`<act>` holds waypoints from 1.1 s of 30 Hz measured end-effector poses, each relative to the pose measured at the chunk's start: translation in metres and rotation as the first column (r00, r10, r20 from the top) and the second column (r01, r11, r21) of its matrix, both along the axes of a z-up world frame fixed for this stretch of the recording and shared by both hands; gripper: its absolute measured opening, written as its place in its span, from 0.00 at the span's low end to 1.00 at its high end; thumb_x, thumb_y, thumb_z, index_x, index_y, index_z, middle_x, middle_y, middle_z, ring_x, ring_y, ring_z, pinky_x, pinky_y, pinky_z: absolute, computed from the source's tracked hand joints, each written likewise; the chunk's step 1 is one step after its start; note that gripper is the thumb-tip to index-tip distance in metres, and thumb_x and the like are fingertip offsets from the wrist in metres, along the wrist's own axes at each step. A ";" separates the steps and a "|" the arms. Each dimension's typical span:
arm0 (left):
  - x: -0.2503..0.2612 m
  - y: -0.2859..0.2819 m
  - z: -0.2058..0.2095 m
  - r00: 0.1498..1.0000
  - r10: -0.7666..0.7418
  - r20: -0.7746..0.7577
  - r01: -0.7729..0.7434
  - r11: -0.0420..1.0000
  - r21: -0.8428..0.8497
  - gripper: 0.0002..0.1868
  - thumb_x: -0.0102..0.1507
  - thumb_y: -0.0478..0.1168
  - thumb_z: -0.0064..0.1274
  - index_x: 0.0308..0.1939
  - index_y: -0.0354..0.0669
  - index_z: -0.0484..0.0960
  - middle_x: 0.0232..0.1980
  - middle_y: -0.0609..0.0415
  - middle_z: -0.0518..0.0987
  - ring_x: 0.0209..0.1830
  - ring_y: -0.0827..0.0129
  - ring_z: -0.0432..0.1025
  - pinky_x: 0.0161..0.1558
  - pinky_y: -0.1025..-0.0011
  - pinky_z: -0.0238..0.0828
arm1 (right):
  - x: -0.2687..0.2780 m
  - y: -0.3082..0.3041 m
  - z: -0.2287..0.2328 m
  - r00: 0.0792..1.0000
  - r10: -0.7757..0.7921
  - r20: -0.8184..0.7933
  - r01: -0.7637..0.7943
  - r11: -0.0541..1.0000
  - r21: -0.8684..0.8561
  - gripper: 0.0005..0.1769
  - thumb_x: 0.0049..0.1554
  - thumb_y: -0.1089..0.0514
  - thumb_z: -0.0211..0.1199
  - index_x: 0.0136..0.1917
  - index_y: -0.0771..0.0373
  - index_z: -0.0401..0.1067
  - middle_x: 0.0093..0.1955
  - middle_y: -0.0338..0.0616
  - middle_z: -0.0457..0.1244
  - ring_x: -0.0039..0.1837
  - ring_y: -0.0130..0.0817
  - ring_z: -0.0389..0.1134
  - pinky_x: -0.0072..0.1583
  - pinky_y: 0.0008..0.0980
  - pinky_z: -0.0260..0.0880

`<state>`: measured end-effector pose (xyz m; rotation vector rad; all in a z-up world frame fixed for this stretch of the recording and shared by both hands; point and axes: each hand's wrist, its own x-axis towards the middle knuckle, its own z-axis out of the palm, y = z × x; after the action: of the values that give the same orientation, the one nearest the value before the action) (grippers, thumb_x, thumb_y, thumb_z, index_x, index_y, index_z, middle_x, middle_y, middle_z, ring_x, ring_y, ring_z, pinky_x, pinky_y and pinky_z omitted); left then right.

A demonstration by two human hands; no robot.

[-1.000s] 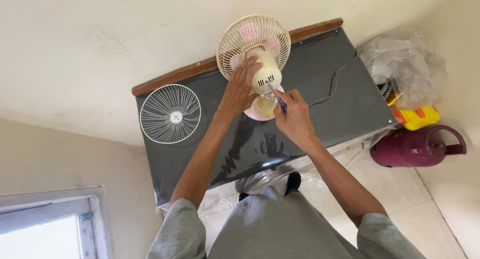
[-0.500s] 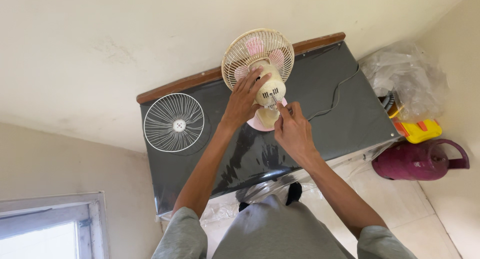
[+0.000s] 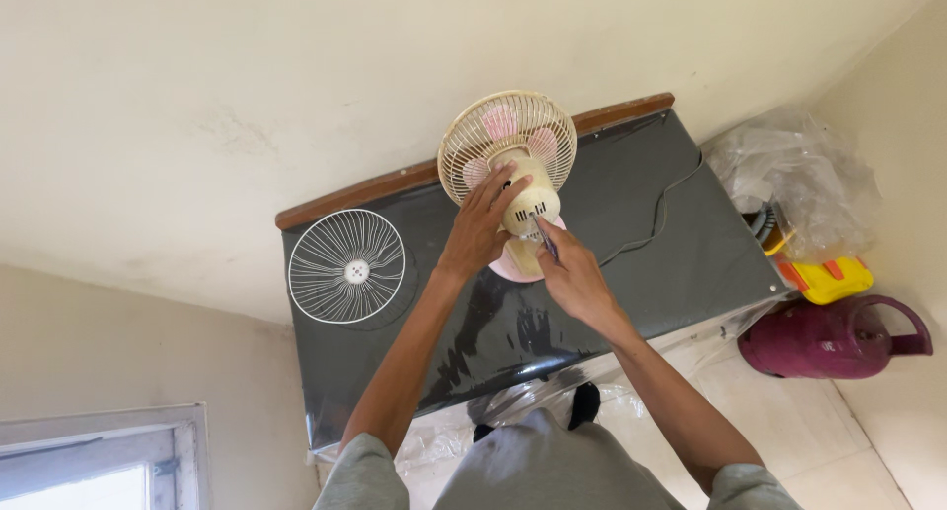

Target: The person disassembles a small electric fan on a table. They remove the front grille, then use a screwdriver to unscrew the rear housing and separate the motor assembly from the base.

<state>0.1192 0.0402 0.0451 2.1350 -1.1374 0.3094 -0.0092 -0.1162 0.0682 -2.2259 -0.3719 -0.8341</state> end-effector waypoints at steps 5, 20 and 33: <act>-0.003 0.002 0.003 1.000 -0.002 0.011 0.002 1.000 -0.019 0.53 0.47 0.28 0.68 0.75 0.57 0.63 0.80 0.53 0.59 0.81 0.55 0.54 0.76 0.56 0.54 | -0.001 -0.011 -0.007 0.683 0.606 -0.408 0.317 0.257 0.913 0.37 0.57 0.69 0.47 0.80 0.63 0.55 0.47 0.40 0.58 0.37 0.25 0.56 0.31 0.23 0.55; 0.011 -0.006 0.007 0.999 -0.051 -0.014 0.051 0.999 -0.014 0.54 0.42 0.32 0.73 0.72 0.57 0.68 0.77 0.54 0.64 0.79 0.55 0.57 0.76 0.57 0.56 | 0.007 -0.019 -0.012 0.722 0.690 0.060 0.424 -0.509 0.749 0.22 0.65 0.63 0.46 0.70 0.74 0.61 0.38 0.40 0.55 0.33 0.23 0.54 0.32 0.20 0.56; 0.011 -0.005 0.009 0.993 -0.095 -0.074 0.093 0.995 -0.040 0.54 0.43 0.31 0.72 0.72 0.56 0.68 0.78 0.55 0.62 0.81 0.55 0.54 0.78 0.59 0.55 | 0.009 -0.007 -0.006 0.754 0.642 -0.135 0.339 -0.206 0.918 0.29 0.64 0.67 0.43 0.78 0.70 0.52 0.41 0.40 0.57 0.27 0.17 0.48 0.26 0.18 0.48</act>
<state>0.1305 0.0353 0.0539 2.0372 -1.1754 0.2021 -0.0006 -0.1228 0.0617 -0.5645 0.3334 0.0857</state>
